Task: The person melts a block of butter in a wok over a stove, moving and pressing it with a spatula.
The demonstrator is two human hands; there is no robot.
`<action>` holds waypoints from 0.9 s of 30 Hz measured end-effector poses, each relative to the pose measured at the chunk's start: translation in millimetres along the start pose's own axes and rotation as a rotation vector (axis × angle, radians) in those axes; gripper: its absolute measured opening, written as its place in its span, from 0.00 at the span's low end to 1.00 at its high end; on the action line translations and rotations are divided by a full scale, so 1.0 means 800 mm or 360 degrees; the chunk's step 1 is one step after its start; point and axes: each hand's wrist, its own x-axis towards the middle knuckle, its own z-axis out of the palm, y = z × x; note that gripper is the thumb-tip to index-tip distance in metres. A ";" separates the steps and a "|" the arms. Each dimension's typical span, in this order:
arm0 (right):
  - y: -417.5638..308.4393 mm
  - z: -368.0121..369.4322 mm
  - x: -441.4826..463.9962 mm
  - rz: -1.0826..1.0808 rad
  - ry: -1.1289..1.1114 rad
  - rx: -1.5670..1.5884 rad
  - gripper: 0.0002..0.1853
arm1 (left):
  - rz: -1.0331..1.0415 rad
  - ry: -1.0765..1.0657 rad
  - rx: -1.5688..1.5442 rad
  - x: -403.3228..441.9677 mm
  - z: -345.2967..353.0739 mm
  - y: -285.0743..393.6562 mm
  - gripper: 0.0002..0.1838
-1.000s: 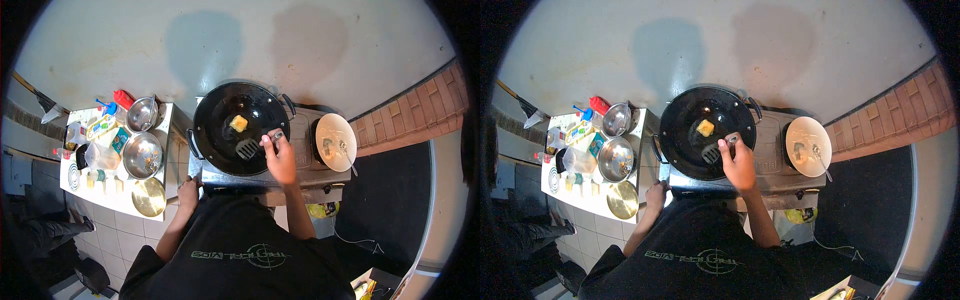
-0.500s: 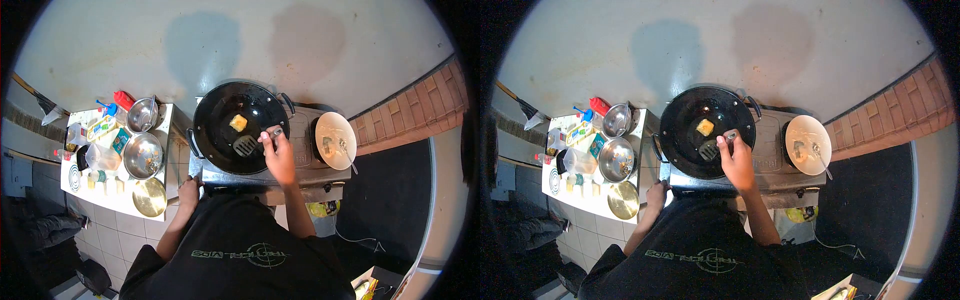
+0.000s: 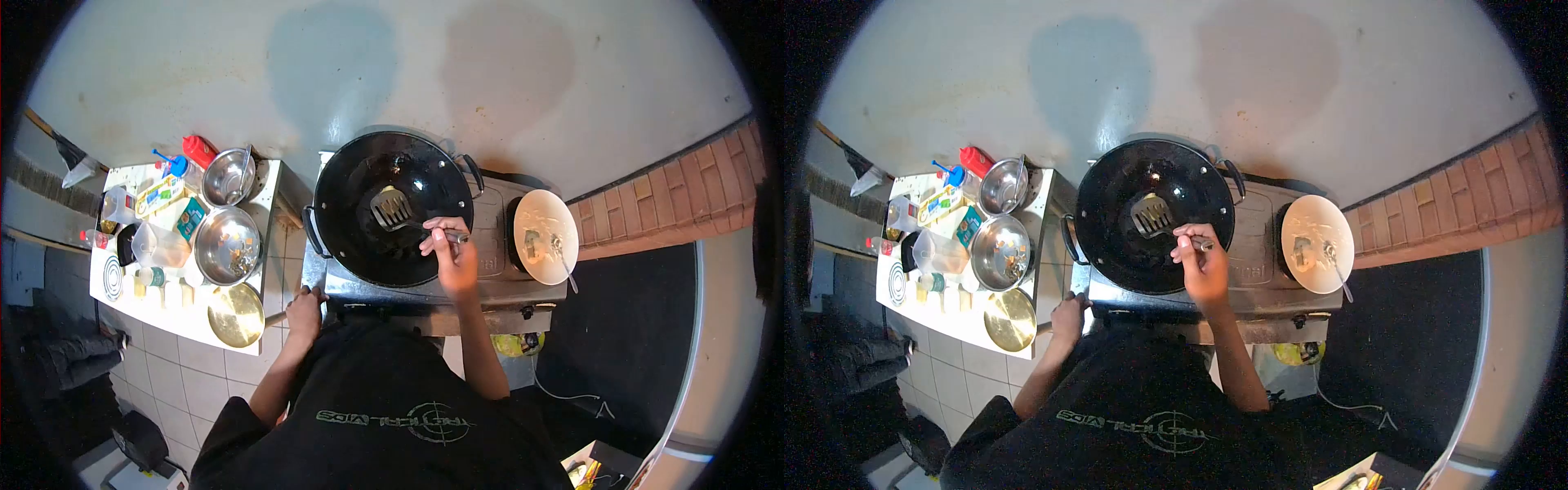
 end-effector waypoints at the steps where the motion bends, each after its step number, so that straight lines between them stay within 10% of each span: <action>1: 0.004 -0.001 -0.003 0.0010 -0.0028 0.0056 0.07 | -0.0018 -0.0015 -0.0011 -0.004 0.000 0.001 0.14; 27: 0.012 -0.058 0.017 0.0131 -0.0212 -0.0010 0.05 | 0.0047 -0.0487 -0.0385 0.021 -0.021 -0.027 0.15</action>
